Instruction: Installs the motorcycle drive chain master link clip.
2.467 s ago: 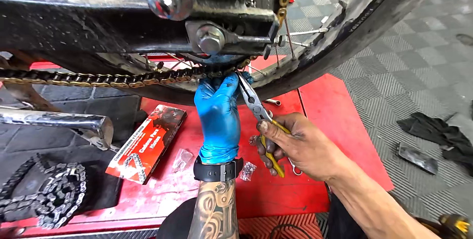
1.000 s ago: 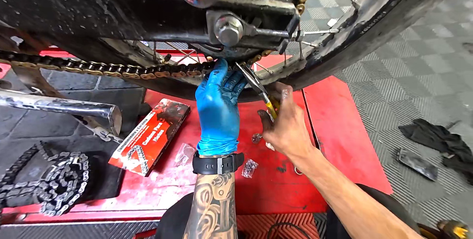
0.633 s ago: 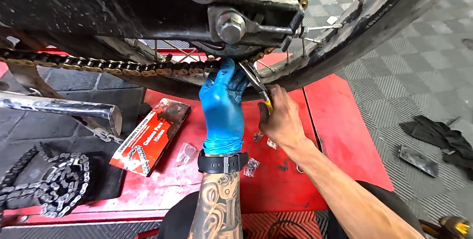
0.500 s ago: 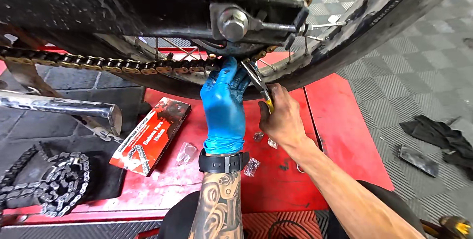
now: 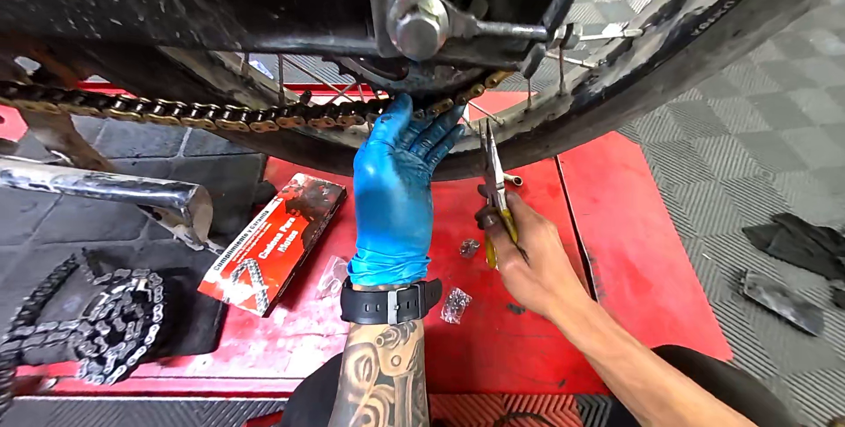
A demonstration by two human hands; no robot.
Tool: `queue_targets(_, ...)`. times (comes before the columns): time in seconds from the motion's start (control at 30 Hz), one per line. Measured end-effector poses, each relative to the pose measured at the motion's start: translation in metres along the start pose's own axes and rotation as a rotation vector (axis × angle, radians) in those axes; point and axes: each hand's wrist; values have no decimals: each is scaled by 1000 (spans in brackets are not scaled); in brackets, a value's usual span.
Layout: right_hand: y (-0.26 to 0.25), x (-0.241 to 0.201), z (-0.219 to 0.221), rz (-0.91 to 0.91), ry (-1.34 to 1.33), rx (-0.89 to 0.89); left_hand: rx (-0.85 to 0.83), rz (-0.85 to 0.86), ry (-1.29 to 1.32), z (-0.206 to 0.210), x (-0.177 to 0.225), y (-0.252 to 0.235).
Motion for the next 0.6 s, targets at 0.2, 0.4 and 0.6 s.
queue_targets(0.2, -6, -1, -7, -84, 35, 17, 71, 46, 23, 3, -2, 2)
queue_targets(0.4, 4, -8, -26, -138, 59, -72, 47, 66, 50, -1, -2, -1)
queue_targets(0.6, 6, -27, -63, -122, 6, -310, -68, 21, 29, -6, 2, 8)
Point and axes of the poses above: each hand's wrist, its own y-axis away from the middle knuckle, its own z-axis out of the palm, x = y × z, and after that the axes turned 7 degrees about z, right-handed
